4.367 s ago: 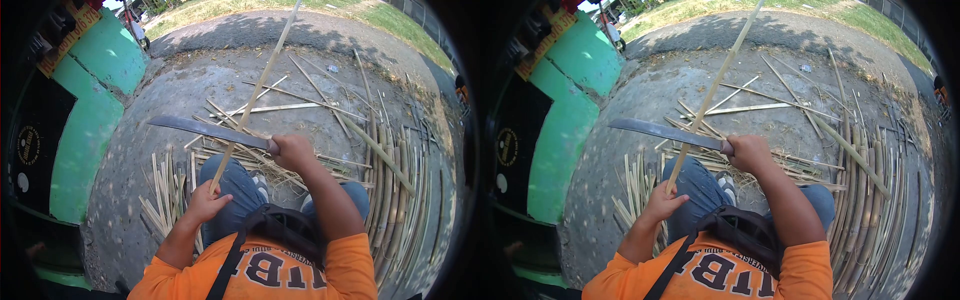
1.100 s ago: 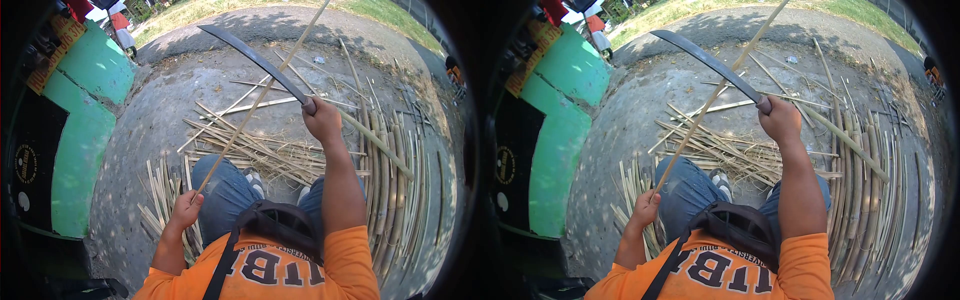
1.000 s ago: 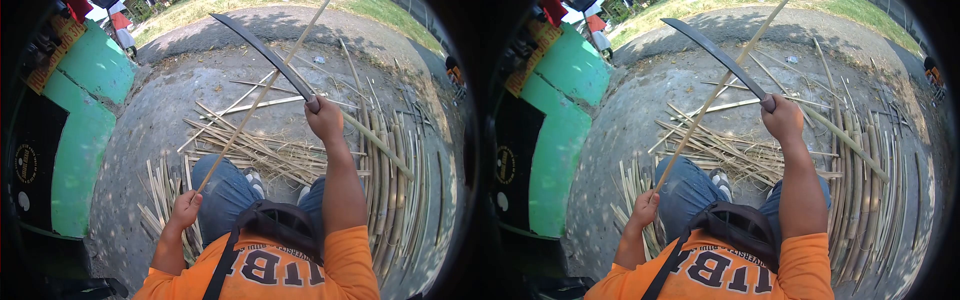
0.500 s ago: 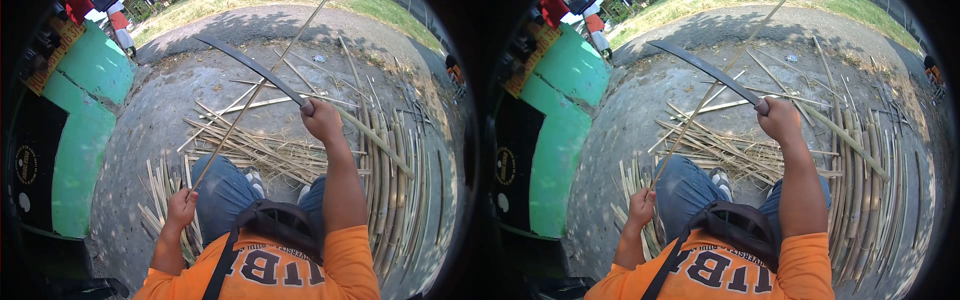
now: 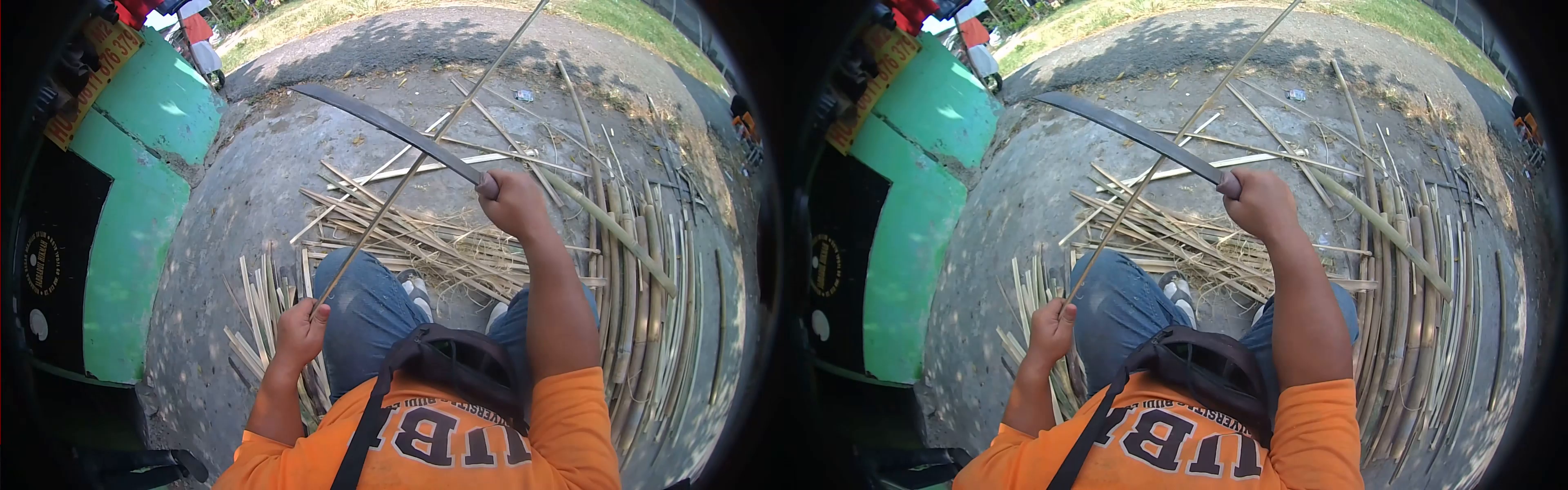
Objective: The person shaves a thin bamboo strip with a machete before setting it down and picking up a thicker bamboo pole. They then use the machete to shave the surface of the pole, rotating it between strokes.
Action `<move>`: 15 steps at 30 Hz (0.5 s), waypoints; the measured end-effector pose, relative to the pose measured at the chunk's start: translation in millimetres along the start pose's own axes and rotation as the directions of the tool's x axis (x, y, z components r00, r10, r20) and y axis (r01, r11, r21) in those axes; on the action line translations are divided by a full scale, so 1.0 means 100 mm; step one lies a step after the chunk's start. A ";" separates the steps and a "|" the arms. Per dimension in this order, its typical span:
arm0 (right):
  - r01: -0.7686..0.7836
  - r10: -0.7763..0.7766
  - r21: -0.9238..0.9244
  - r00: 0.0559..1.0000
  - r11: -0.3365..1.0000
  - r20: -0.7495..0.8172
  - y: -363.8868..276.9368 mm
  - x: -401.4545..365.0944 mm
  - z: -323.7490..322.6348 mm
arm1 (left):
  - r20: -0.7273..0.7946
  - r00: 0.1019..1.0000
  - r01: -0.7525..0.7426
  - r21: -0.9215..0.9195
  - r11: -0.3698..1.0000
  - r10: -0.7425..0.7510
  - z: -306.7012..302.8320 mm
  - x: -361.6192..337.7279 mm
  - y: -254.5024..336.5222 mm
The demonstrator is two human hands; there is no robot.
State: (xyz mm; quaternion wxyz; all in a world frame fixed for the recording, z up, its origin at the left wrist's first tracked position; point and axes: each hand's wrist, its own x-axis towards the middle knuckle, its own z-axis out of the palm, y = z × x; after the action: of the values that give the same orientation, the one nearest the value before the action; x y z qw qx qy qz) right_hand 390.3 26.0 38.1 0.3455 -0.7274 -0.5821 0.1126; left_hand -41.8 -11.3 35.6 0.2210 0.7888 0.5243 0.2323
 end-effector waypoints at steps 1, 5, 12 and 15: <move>0.020 -0.020 0.014 1.000 1.000 0.007 -0.01 0.00 0.03 | 0.002 1.000 0.002 -0.011 1.000 -0.002 0.01 0.01 0.00; 0.079 -0.080 0.024 0.997 0.997 0.014 -0.07 -0.03 0.16 | 0.019 1.000 0.016 -0.058 0.998 -0.015 0.04 0.02 0.04; 0.079 -0.080 -0.107 0.997 0.991 -0.008 0.00 0.03 0.13 | -0.003 1.000 -0.017 0.007 1.000 0.017 -0.01 0.06 0.09; 0.091 -0.095 -0.136 0.995 0.986 -0.019 0.05 0.02 0.14 | 0.020 0.999 -0.029 0.005 1.000 0.029 0.00 0.04 0.02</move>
State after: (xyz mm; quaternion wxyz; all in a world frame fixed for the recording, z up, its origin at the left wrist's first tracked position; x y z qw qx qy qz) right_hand 386.2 32.7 25.0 0.3077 -0.7226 -0.6172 0.0472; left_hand -38.8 -8.5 37.5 0.2207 0.7993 0.5113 0.2259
